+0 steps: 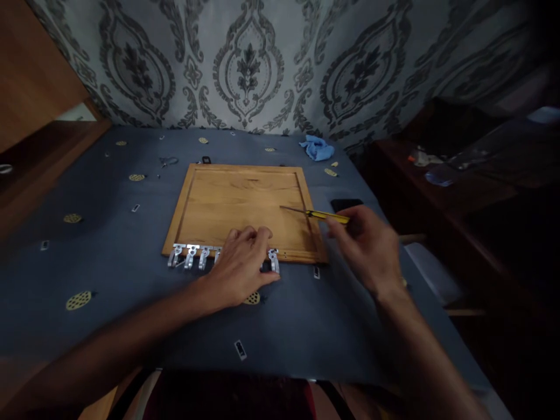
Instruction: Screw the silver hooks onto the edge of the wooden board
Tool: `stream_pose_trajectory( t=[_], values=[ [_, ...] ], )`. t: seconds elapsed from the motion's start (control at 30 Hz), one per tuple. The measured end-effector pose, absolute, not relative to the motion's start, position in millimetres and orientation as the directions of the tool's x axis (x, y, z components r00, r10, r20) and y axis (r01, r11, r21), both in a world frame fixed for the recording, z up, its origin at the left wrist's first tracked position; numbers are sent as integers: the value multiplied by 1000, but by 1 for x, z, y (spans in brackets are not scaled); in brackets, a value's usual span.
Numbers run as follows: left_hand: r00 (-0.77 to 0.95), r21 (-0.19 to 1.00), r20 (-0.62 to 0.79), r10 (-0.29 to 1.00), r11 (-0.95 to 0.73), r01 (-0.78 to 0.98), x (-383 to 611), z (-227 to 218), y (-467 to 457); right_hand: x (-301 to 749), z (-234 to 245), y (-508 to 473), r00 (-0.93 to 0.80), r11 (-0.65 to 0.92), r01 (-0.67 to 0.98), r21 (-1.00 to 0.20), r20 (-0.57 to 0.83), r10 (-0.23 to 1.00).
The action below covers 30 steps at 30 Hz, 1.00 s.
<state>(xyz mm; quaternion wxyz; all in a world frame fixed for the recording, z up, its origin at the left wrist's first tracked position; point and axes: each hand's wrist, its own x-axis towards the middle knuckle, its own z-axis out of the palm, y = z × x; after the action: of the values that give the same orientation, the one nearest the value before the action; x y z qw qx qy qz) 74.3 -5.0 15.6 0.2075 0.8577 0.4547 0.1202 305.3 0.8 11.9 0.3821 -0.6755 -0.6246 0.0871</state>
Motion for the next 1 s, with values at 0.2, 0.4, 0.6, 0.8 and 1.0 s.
stream_pose_trajectory(
  t=[0.2,0.4,0.6,0.8,1.0],
  values=[
    [577,478,38,816,-522,706,73,12,-4,277,60,-5,507,423,461,-780,623,595],
    [568,459,46,822,-523,719,73,13,-5,259,53,-2,465,518,322,-792,609,642],
    [558,458,39,829,-511,727,73,14,-6,252,31,-7,430,475,289,-831,556,711],
    [543,471,46,838,-498,728,75,14,-5,246,21,-7,370,490,267,-829,558,743],
    [549,473,54,834,-506,722,75,14,-5,248,16,-7,343,477,263,-838,544,766]
  ],
)
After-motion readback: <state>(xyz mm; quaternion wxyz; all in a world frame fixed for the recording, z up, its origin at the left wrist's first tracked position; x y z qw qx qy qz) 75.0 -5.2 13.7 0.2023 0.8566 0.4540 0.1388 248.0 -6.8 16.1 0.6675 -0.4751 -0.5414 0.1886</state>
